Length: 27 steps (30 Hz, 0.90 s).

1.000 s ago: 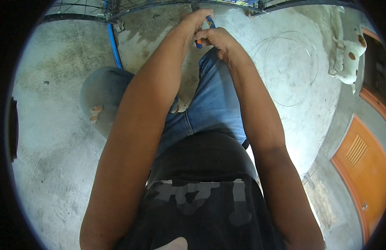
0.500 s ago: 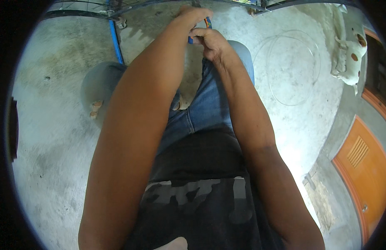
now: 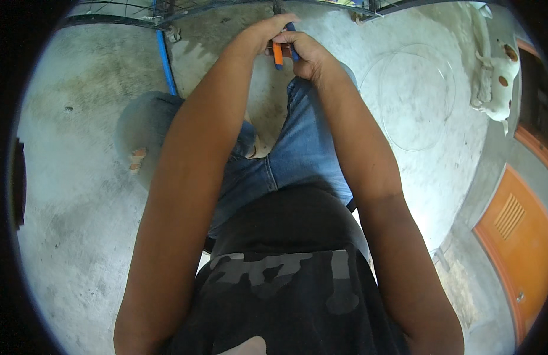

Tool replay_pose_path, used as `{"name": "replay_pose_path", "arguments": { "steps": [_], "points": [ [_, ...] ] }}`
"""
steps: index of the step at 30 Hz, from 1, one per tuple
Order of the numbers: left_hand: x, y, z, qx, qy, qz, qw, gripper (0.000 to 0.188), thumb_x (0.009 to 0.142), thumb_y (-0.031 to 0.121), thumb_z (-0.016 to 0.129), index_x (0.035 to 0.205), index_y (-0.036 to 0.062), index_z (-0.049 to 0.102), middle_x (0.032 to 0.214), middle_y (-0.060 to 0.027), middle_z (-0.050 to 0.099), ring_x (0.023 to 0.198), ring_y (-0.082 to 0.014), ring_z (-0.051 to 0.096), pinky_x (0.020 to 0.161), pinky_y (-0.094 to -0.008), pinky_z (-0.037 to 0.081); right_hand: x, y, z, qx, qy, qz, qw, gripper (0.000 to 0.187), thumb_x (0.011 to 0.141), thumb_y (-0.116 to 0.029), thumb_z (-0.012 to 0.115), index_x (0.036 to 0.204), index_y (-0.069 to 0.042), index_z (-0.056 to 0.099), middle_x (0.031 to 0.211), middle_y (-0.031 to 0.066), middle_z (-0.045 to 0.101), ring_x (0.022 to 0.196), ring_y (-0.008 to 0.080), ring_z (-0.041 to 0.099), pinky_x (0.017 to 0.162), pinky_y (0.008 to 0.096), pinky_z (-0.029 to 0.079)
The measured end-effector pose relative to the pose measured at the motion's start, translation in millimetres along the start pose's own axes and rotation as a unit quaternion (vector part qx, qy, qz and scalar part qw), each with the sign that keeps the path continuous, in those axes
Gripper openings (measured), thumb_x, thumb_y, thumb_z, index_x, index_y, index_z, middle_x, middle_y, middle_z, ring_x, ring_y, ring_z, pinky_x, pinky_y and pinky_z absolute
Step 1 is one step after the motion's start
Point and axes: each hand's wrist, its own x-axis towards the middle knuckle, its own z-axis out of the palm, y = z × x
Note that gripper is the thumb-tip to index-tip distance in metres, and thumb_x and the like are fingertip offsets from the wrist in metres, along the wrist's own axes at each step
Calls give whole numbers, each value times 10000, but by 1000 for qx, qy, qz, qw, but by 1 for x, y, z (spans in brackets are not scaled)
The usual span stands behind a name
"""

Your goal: Using pliers to secure or repair the metal mesh of a wire dog cage.

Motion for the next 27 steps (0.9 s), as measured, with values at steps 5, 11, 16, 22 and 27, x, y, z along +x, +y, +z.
{"name": "replay_pose_path", "arguments": {
  "steps": [5,11,16,22,27],
  "points": [
    [-2,11,-27,125,30,-10,992,790,796,707,514,1223,44,558,1131,-156,637,1040,-289,622,962,-512,415,-6,3,6,-11,-11,53,998,278,876,-192,575,1132,-85,595,1082,99,660,1118,206,553,1018,385,305],
    [-132,124,-96,266,230,90,932,655,871,525,562,1190,-46,589,976,-148,692,788,-249,644,778,-374,494,-61,3,2,25,-27,27,999,343,825,-172,604,1145,-51,577,1005,120,675,877,209,575,852,326,432],
    [-223,135,-96,311,421,167,836,599,873,492,585,1178,-23,608,1084,-155,671,935,-249,637,810,-356,473,-72,-23,-27,-487,138,-220,834,243,814,-220,657,998,-63,634,825,146,685,682,308,609,663,354,478],
    [-196,104,-109,188,263,377,868,548,894,469,580,1249,52,553,1178,-74,605,1060,-220,553,893,-341,428,-12,-25,-112,-661,264,-219,667,351,846,-403,649,1020,-98,638,858,171,683,853,366,652,758,424,508],
    [-156,96,-140,119,210,412,878,429,992,438,424,1197,92,575,1141,-60,636,1098,-183,551,960,-362,389,-4,-20,-104,-618,247,-318,675,419,854,-457,642,1032,-78,632,881,158,681,830,354,651,755,413,507]
  ]
}}
